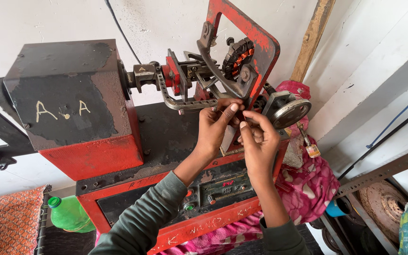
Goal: The person assembles a stator onto a red motor winding machine, aligning copper coils into slots and securing the component with a metal bar and a wooden mallet. They then adjust a lever and handle on the machine to complete the setup.
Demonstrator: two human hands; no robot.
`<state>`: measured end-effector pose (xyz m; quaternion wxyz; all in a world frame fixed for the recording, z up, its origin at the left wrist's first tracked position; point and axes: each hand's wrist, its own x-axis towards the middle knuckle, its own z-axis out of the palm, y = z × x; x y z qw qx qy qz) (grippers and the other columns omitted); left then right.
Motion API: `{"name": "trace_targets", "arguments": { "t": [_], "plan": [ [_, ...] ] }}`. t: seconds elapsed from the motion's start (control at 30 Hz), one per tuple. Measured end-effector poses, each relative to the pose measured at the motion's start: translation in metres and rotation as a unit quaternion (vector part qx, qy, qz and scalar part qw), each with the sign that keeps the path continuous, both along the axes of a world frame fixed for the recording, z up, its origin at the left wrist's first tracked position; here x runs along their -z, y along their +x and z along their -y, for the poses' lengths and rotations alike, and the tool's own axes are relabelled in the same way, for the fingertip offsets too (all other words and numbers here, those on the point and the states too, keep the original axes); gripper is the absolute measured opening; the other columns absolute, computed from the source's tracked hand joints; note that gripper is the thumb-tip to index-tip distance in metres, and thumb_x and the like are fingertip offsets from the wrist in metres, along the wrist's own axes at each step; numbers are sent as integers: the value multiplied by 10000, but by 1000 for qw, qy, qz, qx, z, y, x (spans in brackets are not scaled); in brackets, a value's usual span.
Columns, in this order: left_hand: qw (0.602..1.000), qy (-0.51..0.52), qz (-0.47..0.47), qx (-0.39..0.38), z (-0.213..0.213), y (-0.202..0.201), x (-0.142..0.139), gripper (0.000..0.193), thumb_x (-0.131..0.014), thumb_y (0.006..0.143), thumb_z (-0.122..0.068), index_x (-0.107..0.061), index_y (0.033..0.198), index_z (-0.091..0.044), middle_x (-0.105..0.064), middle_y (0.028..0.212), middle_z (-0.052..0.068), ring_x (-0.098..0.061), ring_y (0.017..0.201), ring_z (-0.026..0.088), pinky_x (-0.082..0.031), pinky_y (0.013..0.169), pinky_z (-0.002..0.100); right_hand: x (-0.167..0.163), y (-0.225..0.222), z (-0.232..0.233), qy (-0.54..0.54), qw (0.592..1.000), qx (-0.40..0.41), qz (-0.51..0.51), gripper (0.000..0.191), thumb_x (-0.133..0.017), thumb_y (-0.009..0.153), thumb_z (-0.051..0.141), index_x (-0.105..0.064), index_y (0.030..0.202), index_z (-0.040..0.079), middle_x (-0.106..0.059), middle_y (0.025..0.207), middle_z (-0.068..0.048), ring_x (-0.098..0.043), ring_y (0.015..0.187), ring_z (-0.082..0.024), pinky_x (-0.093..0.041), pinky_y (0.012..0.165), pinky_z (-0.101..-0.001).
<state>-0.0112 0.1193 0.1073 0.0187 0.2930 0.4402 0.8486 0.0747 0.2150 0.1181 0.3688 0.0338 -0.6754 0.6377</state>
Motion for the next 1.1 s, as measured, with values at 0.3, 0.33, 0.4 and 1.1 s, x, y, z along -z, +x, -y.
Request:
{"name": "trace_targets", "arguments": {
  "t": [0.3, 0.33, 0.4, 1.1],
  "plan": [
    [999, 47, 2, 5, -4, -17, 3, 147, -658, 1010, -52, -705, 1127, 23, -750, 992, 94, -626, 701, 99, -532, 637, 260, 10, 3, -11, 82, 994, -54, -43, 98, -627, 976, -38, -710, 1024, -19, -644, 966, -38, -626, 731, -64, -532, 640, -215],
    [999, 34, 0, -2, -4, -19, 3, 150, -658, 1009, -53, -706, 1128, 24, -754, 980, 95, -630, 698, 102, -536, 633, 262, 10, 4, -10, 83, 994, -64, -36, 98, -627, 966, -41, -707, 1021, -23, -642, 989, -44, -633, 742, -64, -542, 649, -220],
    [1000, 6, -3, -17, -3, -20, 3, 155, -660, 1007, -55, -708, 1129, 27, -762, 956, 97, -637, 692, 106, -544, 625, 265, 9, 7, -9, 84, 993, -75, -24, 101, -630, 957, -41, -706, 1022, -29, -643, 1018, -53, -643, 759, -64, -556, 660, -225],
    [992, -40, 32, -118, 26, -25, 39, 178, -716, 999, -145, -685, 1064, 18, -652, 785, 37, -593, 671, 96, -482, 605, 277, 3, 16, -159, 58, 981, 184, -29, 136, -649, 1075, 82, -725, 1132, -15, -707, 960, -73, -649, 777, -117, -584, 711, -275]
  ]
}}
